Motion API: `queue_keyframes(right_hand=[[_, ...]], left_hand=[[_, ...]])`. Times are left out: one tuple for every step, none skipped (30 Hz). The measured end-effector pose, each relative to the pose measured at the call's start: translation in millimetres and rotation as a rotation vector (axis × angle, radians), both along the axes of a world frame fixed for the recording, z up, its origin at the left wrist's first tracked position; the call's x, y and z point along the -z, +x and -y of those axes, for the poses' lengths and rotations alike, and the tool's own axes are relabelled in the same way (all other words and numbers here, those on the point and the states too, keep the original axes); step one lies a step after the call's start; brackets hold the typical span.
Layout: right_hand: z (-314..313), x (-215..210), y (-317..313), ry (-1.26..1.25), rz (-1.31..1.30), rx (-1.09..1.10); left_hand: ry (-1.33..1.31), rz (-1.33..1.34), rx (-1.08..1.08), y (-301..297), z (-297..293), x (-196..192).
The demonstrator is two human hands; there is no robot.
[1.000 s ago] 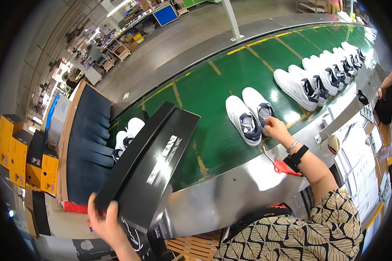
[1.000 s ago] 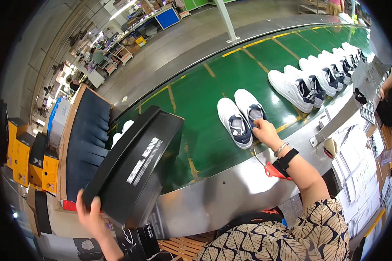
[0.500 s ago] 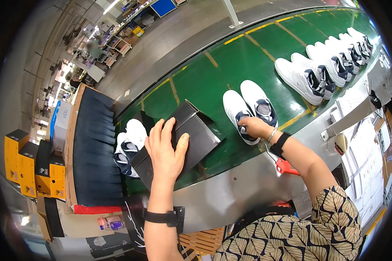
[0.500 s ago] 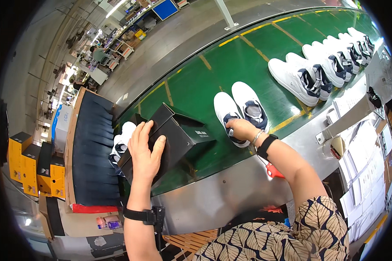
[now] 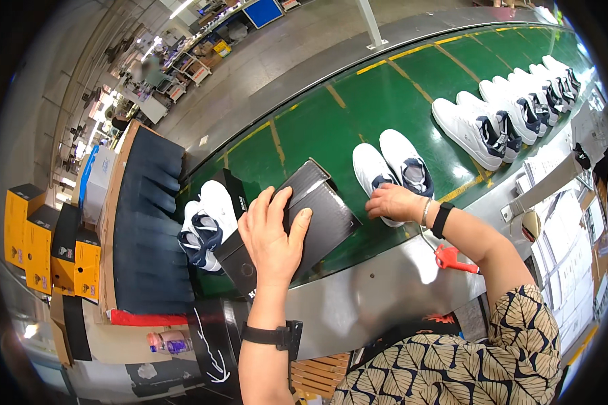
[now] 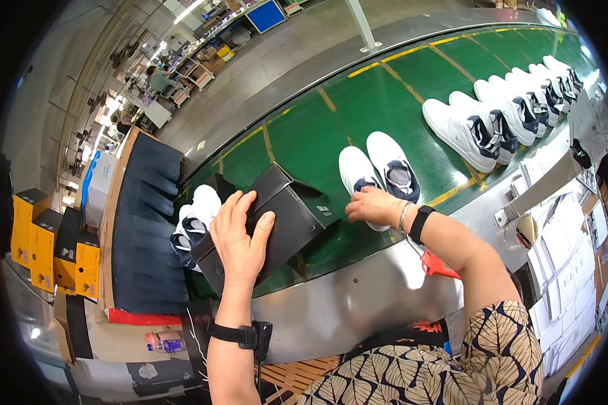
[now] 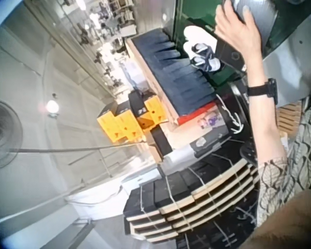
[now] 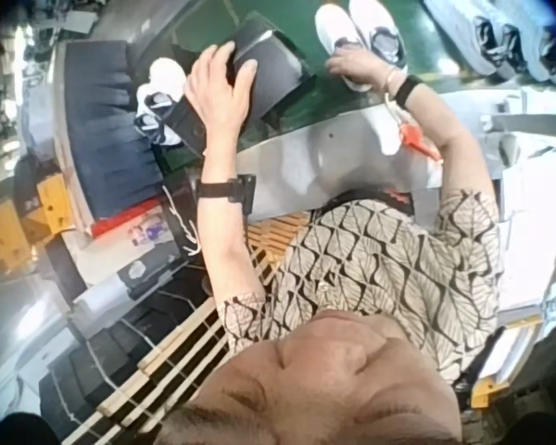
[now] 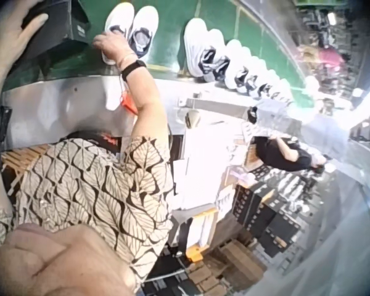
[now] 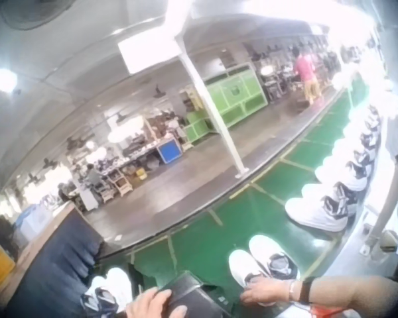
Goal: The person picks up a shoe box, applies a label to it, and places a pair of shoes inside before setting the box on a stack. They then pull a plastic strap around the stack and tie the ends together by hand.
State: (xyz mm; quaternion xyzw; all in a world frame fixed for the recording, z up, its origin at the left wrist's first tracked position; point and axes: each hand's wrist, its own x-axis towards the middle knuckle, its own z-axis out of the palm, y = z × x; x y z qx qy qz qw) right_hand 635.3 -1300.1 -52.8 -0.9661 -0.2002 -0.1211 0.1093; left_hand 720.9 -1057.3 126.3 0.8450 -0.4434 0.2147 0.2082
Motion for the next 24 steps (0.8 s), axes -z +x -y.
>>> queue_keyframes(right_hand=[[-1.8,-3.6,2.9,-0.117,0.024,-0.118],[-1.9,-7.9,3.9,-0.122,0.027,-0.123],[-0.7,-12.8,3.9,-0.268,-0.025,-0.123],[0.1,-17.4,3.6,-0.414,-0.078,-0.125],[4.4,-12.5,4.1,-0.394,-0.019,-0.118],[7.1,-12.3,0.9,-0.4,-0.019,-0.12],[8.1,-13.8,-1.8,-0.322,-0.013,-0.08],[9.5,-15.4,-5.1,-0.245,-0.007,-0.039],[10.0,-16.6,-11.4,-0.033,0.024,0.129],[7.8,-34.5,-17.5,0.075,0.047,0.323],[8.6,-37.0,-18.0,0.319,0.247,0.495],[10.3,-39.9,-19.2,0.565,0.452,0.662],[5.9,-59.7,-22.5,0.844,0.273,0.808],[1.9,-77.0,-24.1,1.175,0.126,0.801],[-10.6,-97.1,-26.9,1.401,0.1,0.686],[-27.3,-117.2,-28.9,1.622,0.068,0.551],[-43.6,-141.1,-32.6,1.651,0.058,0.497],[-56.2,-150.8,-40.1,1.7,0.027,0.407],[-68.4,-160.9,-43.1,1.66,0.03,0.375],[-80.1,-167.3,-45.8,1.619,0.032,0.346],[-91.1,-166.6,-45.2,1.567,0.062,0.33],[-99.4,-165.4,-44.6,1.491,0.067,0.335],[-110.2,-166.6,-43.2,1.494,0.062,0.323],[-120.0,-167.3,-41.7,1.496,0.056,0.311]], left_hand=[[-0.004,0.019,0.004,0.0,-2.3,0.0],[-0.009,0.022,-0.001,-0.3,-5.1,-0.2],[-0.012,0.025,-0.006,-0.6,-7.9,-0.5],[-0.015,0.027,-0.013,-1.5,-10.7,0.1],[-0.019,0.026,-0.017,-2.1,-12.9,0.7],[-0.025,0.026,-0.019,-3.5,-14.2,0.3],[-0.024,0.031,-0.018,-5.3,-16.3,-0.6],[-0.024,0.036,-0.014,-7.1,-17.6,-1.4],[-0.036,0.023,-0.008,-8.6,-18.5,-1.1],[-0.043,0.027,-0.005,-9.0,-19.2,-0.9],[-0.041,0.021,-0.015,-9.7,-19.0,-1.0],[-0.038,0.016,-0.022,-10.8,-18.2,-1.2],[-0.047,0.018,-0.017,-10.5,-19.7,0.0],[-0.057,0.032,-0.007,-10.9,-22.3,0.6],[-0.067,0.048,-0.002,-12.1,-26.4,0.2],[-0.044,0.014,0.02,-13.0,-31.4,-0.3],[-0.013,-0.016,0.045,-14.9,-34.8,-8.2],[0.018,-0.054,0.071,-19.1,-38.3,-11.2],[0.015,-0.13,0.085,-16.9,-38.6,-12.9],[0.013,-0.124,0.081,-15.6,-38.1,-14.6],[0.0,-0.213,0.113,-13.9,-38.1,-15.7],[-0.013,-0.3,0.141,-14.3,-39.2,-18.3],[-0.008,-0.391,0.137,-15.5,-41.0,-19.8],[-0.055,-0.41,0.138,-17.1,-42.4,-18.2]])
